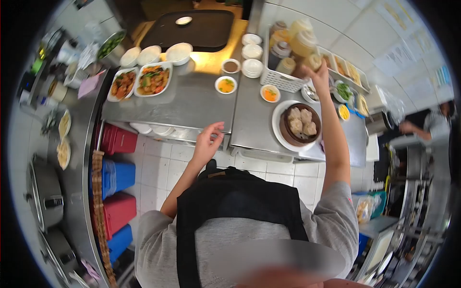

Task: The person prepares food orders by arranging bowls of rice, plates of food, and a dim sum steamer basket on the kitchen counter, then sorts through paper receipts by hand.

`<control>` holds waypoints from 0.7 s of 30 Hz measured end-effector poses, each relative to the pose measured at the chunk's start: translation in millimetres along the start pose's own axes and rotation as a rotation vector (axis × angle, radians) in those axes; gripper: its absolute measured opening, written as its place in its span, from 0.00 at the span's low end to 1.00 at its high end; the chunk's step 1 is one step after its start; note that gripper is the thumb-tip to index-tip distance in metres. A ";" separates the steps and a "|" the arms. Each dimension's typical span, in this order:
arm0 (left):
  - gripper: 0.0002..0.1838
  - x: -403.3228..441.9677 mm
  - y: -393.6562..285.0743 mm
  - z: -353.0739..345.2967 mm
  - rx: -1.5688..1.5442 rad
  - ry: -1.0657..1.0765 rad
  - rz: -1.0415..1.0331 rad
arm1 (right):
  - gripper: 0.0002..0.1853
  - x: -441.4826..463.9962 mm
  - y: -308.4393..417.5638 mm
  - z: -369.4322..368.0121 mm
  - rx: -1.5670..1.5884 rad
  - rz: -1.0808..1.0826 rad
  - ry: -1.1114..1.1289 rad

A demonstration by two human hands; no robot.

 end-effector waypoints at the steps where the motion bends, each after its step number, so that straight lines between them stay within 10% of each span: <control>1: 0.18 -3.2 1.5 2.9 0.018 0.001 0.006 | 0.29 -4.8 -22.0 -7.2 -0.098 -0.055 0.087; 9: 0.16 -86.5 105.9 108.4 0.285 -0.259 0.248 | 0.22 -55.3 -45.1 88.8 0.061 -0.143 0.007; 15: 0.16 -270.6 261.3 266.5 -0.178 -0.945 1.025 | 0.22 -143.7 -104.8 208.7 -0.159 -0.265 -0.502; 21: 0.12 -329.1 295.1 426.1 -0.537 -1.505 0.852 | 0.23 -208.9 -99.1 191.6 -0.271 -0.538 -0.501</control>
Point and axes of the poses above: each hand's wrist, its own x-axis towards the middle knuckle, its own z-axis out of the back of the hand, y = z × x, the point moved 9 cm from there along x, towards the middle knuckle, and after that the axes turned 11 degrees about -y, right-handed, at the moved point
